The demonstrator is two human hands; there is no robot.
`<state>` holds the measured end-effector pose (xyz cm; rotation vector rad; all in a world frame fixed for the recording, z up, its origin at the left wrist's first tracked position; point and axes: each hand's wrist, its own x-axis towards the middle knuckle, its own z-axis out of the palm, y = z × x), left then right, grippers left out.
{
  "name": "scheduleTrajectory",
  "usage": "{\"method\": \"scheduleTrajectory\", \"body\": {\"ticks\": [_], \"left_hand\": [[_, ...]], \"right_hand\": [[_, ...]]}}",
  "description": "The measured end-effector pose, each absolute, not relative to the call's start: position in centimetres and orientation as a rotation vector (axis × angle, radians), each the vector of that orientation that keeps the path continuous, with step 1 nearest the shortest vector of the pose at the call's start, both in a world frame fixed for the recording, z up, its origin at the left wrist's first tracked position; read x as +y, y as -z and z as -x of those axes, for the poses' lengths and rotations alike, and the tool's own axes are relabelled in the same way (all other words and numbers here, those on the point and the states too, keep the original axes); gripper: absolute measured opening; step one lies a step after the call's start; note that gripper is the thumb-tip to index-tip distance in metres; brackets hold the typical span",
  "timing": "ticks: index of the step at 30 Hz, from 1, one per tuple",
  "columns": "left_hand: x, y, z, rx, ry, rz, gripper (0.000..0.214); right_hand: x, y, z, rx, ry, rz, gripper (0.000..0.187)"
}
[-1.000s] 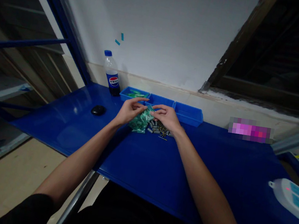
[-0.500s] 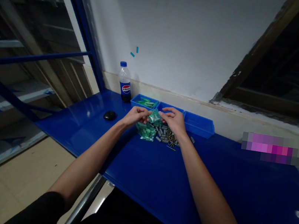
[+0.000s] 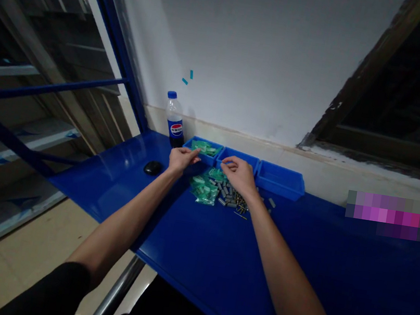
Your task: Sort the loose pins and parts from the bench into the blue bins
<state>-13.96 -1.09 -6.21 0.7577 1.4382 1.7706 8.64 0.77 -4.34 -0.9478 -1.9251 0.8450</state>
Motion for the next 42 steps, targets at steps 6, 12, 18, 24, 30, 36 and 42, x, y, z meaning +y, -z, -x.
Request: {"method": "scheduleTrajectory", "body": {"ticks": [6,12,18,24,30,36,42], "left_hand": [[-0.3,6.1,13.2,1.465,-1.748,-0.802,0.034],[-2.1,5.0,13.2,1.877,-1.552,-1.283,0.041],[-4.0,5.0,13.6,2.358,-1.312,-2.1,0.024],[-3.5,6.1,12.9,2.168,-1.136,-2.34,0.036],[-2.8,6.4,12.5,2.036,-1.172,-2.409,0.048],[-3.2,5.9,12.1,1.922,-1.289,-2.323,0.047],[-5.2,3.3,10.5,1.359,-1.413,-1.869,0.041]], "right_hand": [[-0.2,4.4,-9.1,-2.376,-0.403,0.898,0.027],[-0.8,4.9,-8.9,-2.494,-0.376,0.954,0.041],[-0.6,4.8,-9.2,-2.486,-0.39,0.987,0.041],[-0.3,4.7,-9.5,-2.483,-0.378,0.936,0.04],[-0.2,4.1,-9.8,-2.46,-0.387,0.922,0.044],[-0.1,3.3,-10.1,-2.316,-0.439,0.873,0.035],[-0.1,2.7,-9.9,-1.857,-0.962,0.855,0.032]]}}
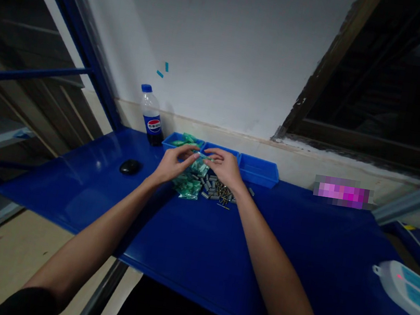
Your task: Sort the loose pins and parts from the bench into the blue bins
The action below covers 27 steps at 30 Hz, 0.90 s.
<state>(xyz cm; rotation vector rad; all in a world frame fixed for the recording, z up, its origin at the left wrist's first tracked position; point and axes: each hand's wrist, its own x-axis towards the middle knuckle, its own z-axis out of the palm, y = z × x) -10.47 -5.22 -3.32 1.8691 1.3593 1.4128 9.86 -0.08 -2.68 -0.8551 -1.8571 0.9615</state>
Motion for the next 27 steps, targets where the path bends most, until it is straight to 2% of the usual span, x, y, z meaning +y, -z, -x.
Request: {"method": "scheduleTrajectory", "body": {"ticks": [2,6,12,16,19,22,27], "left_hand": [[-5.4,3.0,10.0,1.235,-1.412,-1.68,0.048],[-5.4,2.8,10.1,1.076,-1.437,-1.354,0.065],[-5.1,3.0,11.3,1.001,-1.282,-1.158,0.046],[-4.4,3.3,12.3,1.328,-1.482,-1.323,0.024],[-3.9,3.4,13.6,1.72,-1.669,-1.695,0.012],[-3.5,3.6,14.6,2.042,-1.502,-2.055,0.027],[-2.7,4.8,14.4,2.221,-0.982,-2.299,0.042]], "right_hand": [[-0.2,2.6,-9.7,-1.757,-1.082,0.835,0.041],[-0.4,2.4,-9.5,-1.642,-1.184,0.804,0.045],[0.0,2.6,-9.4,-1.59,-1.196,0.831,0.045],[0.6,2.8,-9.8,-1.522,-1.183,0.901,0.04],[0.9,3.0,-10.0,-1.498,-1.199,0.946,0.033],[0.9,3.0,-9.9,-1.5,-1.232,0.969,0.027],[0.5,2.7,-9.7,-1.521,-1.274,0.981,0.024]]}}
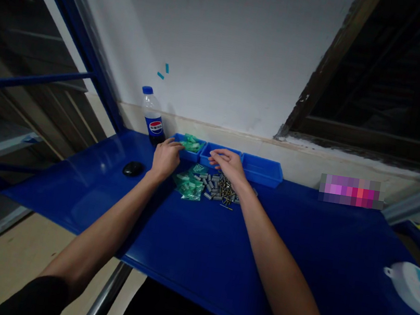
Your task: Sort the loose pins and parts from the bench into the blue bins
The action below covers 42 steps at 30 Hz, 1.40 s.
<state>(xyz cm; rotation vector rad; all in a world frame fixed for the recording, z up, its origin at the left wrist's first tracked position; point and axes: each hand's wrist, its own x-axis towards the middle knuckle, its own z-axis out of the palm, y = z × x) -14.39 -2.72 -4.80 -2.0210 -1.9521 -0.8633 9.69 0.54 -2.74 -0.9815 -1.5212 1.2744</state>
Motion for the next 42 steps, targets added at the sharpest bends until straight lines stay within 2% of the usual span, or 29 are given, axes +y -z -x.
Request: {"method": "scheduleTrajectory", "body": {"ticks": [5,7,11,16,32,36,40,42], "left_hand": [[-2.6,5.5,13.6,-2.018,0.799,1.955,0.053],[-2.8,5.3,13.5,-1.914,0.865,2.007,0.05],[-3.5,4.4,13.5,-1.651,0.964,2.39,0.036],[-3.7,4.7,13.3,-1.572,0.767,2.754,0.044],[-3.6,5.2,12.8,-1.709,0.635,2.586,0.03],[-4.0,4.5,12.2,-1.718,1.027,2.426,0.031],[-3.8,4.3,11.6,-1.754,1.665,2.473,0.028],[-3.7,4.4,11.2,-1.818,1.907,2.565,0.035]], "right_hand": [[0.4,2.6,-9.7,-1.526,-1.291,0.996,0.023],[0.3,2.6,-9.7,-1.533,-1.29,1.002,0.022],[0.2,2.5,-9.7,-1.56,-1.285,1.0,0.017],[0.1,2.6,-9.7,-1.581,-1.277,0.997,0.016],[0.2,2.7,-9.8,-1.588,-1.297,1.003,0.016],[0.6,3.3,-9.8,-1.608,-1.225,0.993,0.018],[0.7,3.8,-9.7,-1.655,-1.14,0.891,0.038],[0.6,4.0,-9.7,-1.698,-1.201,0.851,0.04]]}}
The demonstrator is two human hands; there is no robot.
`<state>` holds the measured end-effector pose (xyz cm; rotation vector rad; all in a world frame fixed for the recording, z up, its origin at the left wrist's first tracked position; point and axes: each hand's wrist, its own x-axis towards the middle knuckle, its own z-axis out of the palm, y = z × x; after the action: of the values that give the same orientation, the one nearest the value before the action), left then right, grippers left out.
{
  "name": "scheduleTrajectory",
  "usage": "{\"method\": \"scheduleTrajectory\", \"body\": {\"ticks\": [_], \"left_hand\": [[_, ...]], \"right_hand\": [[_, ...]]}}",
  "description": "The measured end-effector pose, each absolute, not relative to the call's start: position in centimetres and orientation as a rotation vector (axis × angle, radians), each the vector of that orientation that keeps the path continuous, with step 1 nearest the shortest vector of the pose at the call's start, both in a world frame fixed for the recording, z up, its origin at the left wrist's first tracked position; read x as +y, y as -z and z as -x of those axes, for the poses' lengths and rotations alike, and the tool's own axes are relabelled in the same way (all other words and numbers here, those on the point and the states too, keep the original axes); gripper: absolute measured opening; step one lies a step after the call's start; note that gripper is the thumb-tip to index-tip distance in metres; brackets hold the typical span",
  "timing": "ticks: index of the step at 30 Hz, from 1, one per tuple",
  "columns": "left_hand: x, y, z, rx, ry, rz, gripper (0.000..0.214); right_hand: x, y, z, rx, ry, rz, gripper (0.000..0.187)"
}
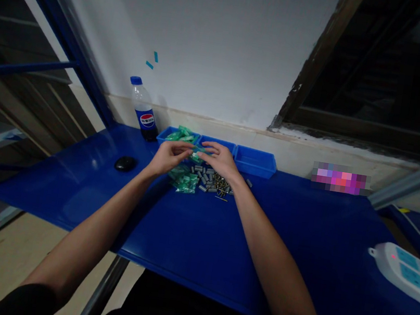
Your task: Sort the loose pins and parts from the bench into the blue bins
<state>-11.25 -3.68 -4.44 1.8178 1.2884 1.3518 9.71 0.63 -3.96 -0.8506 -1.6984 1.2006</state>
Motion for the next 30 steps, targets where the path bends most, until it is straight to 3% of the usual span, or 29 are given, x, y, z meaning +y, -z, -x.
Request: {"method": "scheduleTrajectory", "body": {"ticks": [6,13,21,30], "left_hand": [[-3.6,4.6,10.6,1.128,-1.351,-1.635,0.052],[-3.0,4.4,12.2,1.586,-1.713,-1.942,0.014],[-2.6,4.8,13.8,2.013,-1.042,-2.38,0.041],[-2.7,4.9,13.5,2.342,-0.897,-2.312,0.044]], "right_hand": [[0.7,4.3,-9.5,-1.7,-1.243,0.849,0.034],[0.9,4.1,-9.4,-1.566,-1.167,0.974,0.024],[0.6,3.4,-9.8,-1.592,-1.183,1.029,0.016],[0.6,3.6,-9.7,-1.613,-1.202,1.021,0.014]]}}
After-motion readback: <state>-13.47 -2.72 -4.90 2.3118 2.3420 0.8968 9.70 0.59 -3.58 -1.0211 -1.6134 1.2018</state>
